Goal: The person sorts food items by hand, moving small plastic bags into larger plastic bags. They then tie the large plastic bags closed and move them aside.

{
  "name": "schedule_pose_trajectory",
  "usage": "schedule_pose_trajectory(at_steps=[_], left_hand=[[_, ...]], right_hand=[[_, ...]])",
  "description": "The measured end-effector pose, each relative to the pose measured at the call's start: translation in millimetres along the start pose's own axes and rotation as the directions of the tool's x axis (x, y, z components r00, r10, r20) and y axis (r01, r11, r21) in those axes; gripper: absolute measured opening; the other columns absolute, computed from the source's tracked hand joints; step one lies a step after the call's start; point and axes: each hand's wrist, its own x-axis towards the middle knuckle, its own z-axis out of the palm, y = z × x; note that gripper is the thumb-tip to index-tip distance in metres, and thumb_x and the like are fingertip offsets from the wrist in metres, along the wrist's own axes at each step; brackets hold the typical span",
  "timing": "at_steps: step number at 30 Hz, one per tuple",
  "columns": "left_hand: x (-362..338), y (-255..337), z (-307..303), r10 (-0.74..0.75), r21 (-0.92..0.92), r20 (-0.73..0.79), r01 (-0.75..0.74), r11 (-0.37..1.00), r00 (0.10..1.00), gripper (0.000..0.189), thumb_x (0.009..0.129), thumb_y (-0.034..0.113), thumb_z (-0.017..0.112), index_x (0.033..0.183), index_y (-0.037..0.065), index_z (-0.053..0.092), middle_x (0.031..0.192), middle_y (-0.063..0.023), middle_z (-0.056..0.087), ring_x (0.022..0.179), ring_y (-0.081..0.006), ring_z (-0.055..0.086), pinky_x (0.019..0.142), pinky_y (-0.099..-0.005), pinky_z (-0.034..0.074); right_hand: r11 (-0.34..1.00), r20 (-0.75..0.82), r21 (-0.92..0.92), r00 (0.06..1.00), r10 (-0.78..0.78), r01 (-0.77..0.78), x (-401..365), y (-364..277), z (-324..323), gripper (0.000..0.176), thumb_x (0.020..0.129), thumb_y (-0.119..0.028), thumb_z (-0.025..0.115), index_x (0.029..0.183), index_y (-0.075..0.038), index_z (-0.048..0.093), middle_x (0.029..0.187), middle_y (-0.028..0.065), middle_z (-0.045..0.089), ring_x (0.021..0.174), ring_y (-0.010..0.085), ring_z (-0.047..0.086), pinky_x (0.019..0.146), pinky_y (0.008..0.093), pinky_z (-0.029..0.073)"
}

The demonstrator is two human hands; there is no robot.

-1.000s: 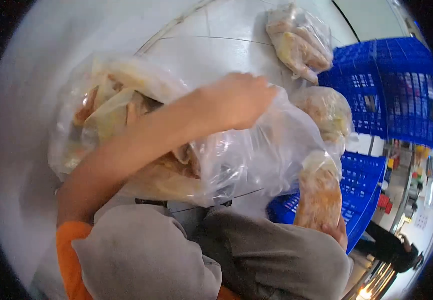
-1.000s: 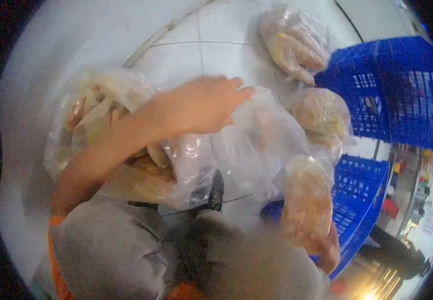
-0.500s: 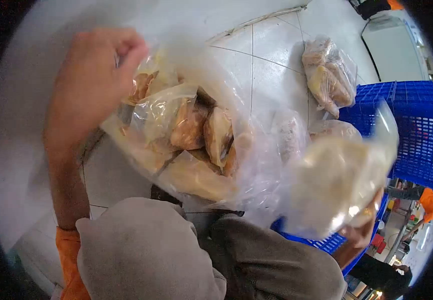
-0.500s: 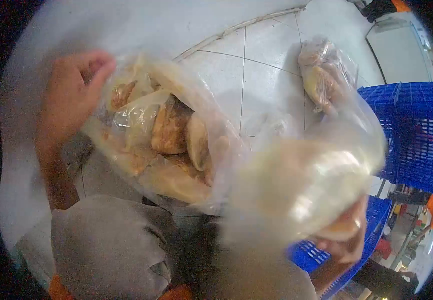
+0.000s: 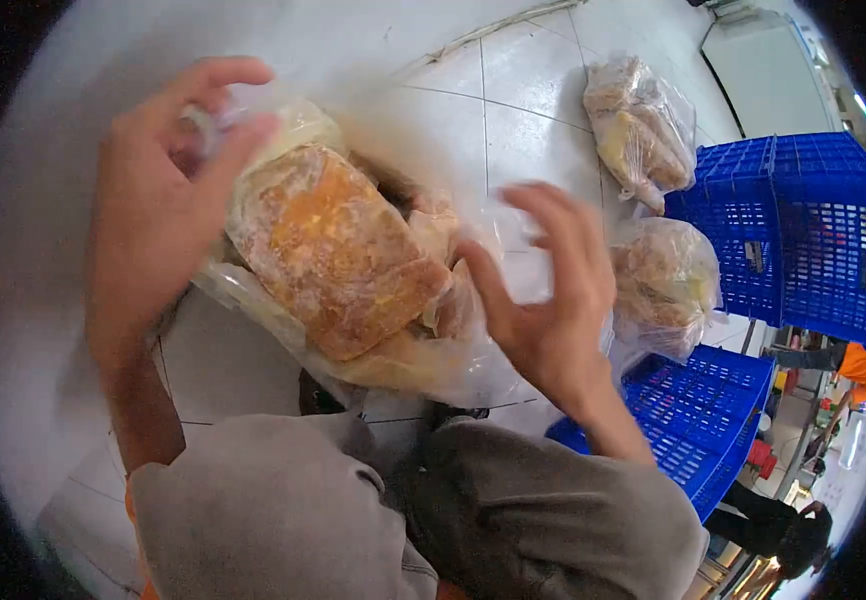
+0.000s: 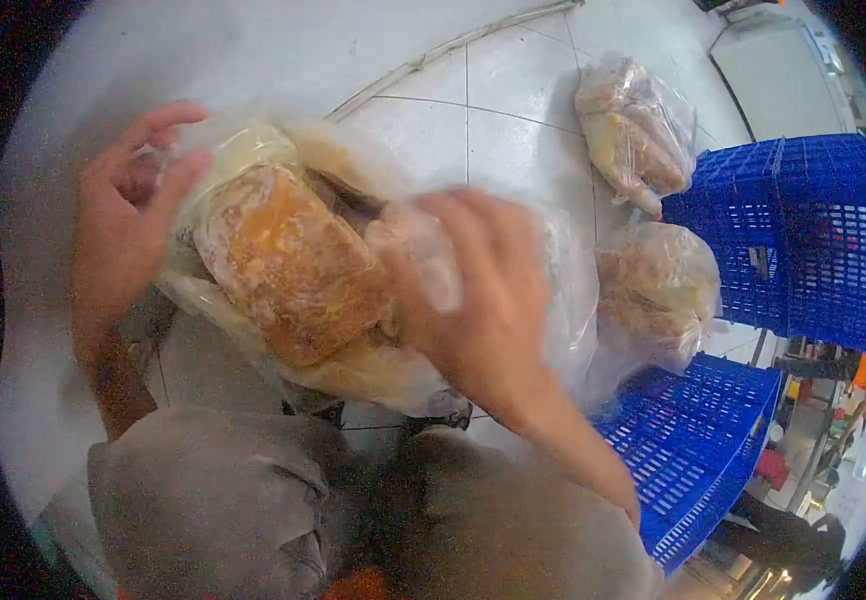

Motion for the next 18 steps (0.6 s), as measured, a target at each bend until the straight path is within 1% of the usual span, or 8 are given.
schedule_pose_trajectory(at_steps=[4, 5, 6, 7, 9, 11, 15, 18], left_hand=[[-15.3, 1.1, 32.3, 0.412, 0.17, 0.312, -0.476, 0.863, 0.856, 0.056, 0.075, 0.03, 0.082, 0.122, 0.006, 0.064, 0.123, -0.0167, 0.056, 0.115, -0.0291, 0.054, 0.094, -0.0401, 0.044], [-19.0, -6.3, 47.3, 0.46, 0.215, 0.456, -0.596, 0.774, 0.762, 0.067, 0.07, 0.038, 0.085, 0.126, 0.008, 0.062, 0.133, -0.021, 0.048, 0.125, -0.0355, 0.048, 0.1, -0.0451, 0.04], [-22.6, -10.2, 61.5, 0.475, 0.2, 0.466, -0.612, 0.765, 0.746, 0.067, 0.07, 0.038, 0.085, 0.126, 0.008, 0.062, 0.133, -0.021, 0.048, 0.125, -0.0355, 0.048, 0.1, -0.0451, 0.04], [-29.4, -14.0, 75.5, 0.476, 0.313, 0.432, -0.622, 0.718, 0.766, 0.073, 0.068, 0.045, 0.084, 0.127, 0.008, 0.062, 0.136, -0.0238, 0.044, 0.127, -0.04, 0.043, 0.103, -0.0494, 0.035], [-39.4, -19.2, 94.2, 0.488, 0.403, 0.413, -0.635, 0.66, 0.769, 0.08, 0.066, 0.053, 0.084, 0.128, 0.009, 0.061, 0.14, -0.0266, 0.039, 0.13, -0.0445, 0.038, 0.106, -0.0538, 0.031], [-39.7, -24.8, 99.2, 0.51, 0.485, 0.288, -0.583, 0.652, 0.81, 0.089, 0.062, 0.064, 0.08, 0.129, 0.008, 0.061, 0.14, -0.0287, 0.038, 0.132, -0.0453, 0.035, 0.106, -0.0589, 0.026], [-32.4, -15.9, 122.3, 0.557, 0.512, 0.15, -0.546, 0.663, 0.817, 0.082, 0.066, 0.066, 0.077, 0.125, 0.01, 0.062, 0.135, -0.0246, 0.041, 0.129, -0.0407, 0.036, 0.102, -0.0559, 0.027], [-18.5, -3.9, 138.0, 0.489, 0.621, 0.075, -0.424, 0.659, 0.869, 0.081, 0.068, 0.068, 0.075, 0.124, 0.011, 0.061, 0.135, -0.0247, 0.041, 0.131, -0.0392, 0.035, 0.103, -0.0558, 0.027]], right_hand=[[0.844, 0.1, -0.529, 0.981, 0.164, -0.087, -27.0, 13.1, -37.1, 0.038, 0.09, -0.027, 0.072, 0.117, -0.001, 0.064, 0.106, 0.0199, 0.066, 0.095, 0.0274, 0.065, 0.077, 0.0392, 0.053], [0.88, 0.471, -0.281, 0.744, 0.474, -0.383, -30.9, 18.0, -49.2, 0.029, 0.092, -0.025, 0.069, 0.106, 0.0, 0.066, 0.097, 0.0195, 0.066, 0.092, 0.0275, 0.065, 0.078, 0.0384, 0.052], [0.693, 0.8, -0.141, 0.331, 0.501, -0.707, -34.1, 21.0, -57.7, 0.025, 0.095, -0.023, 0.066, 0.096, 0.002, 0.067, 0.089, 0.0191, 0.066, 0.089, 0.0276, 0.065, 0.079, 0.0376, 0.052], [0.679, 0.791, -0.148, 0.326, 0.518, -0.719, -38.1, 22.3, -62.5, 0.025, 0.095, -0.023, 0.066, 0.096, 0.002, 0.067, 0.089, 0.0191, 0.066, 0.089, 0.0276, 0.065, 0.079, 0.0376, 0.052], [0.204, 0.672, 0.538, 0.563, 0.481, -0.818, -44.0, 20.5, -71.7, 0.031, 0.1, -0.025, 0.059, 0.085, 0.0, 0.069, 0.081, 0.0112, 0.07, 0.085, 0.0207, 0.067, 0.083, 0.0333, 0.049], [0.019, 0.633, 0.703, 0.637, 0.44, -0.711, -16.7, 6.1, -77.1, 0.036, 0.103, -0.025, 0.053, 0.081, -0.001, 0.067, 0.081, 0.0067, 0.07, 0.082, 0.0155, 0.065, 0.081, 0.0303, 0.049], [0.073, 0.601, 0.741, 0.708, 0.371, -0.668, 38.8, -4.8, -74.9, 0.03, 0.1, -0.022, 0.053, 0.081, 0.0, 0.059, 0.069, 0.0063, 0.05, 0.065, 0.0171, 0.054, 0.06, 0.031, 0.045], [0.46, 0.457, 0.705, 0.842, 0.288, -0.54, 56.1, -10.0, -53.4, 0.033, 0.1, -0.024, 0.057, 0.082, 0.002, 0.064, 0.07, 0.0044, 0.059, 0.065, 0.0147, 0.058, 0.06, 0.0277, 0.046]])
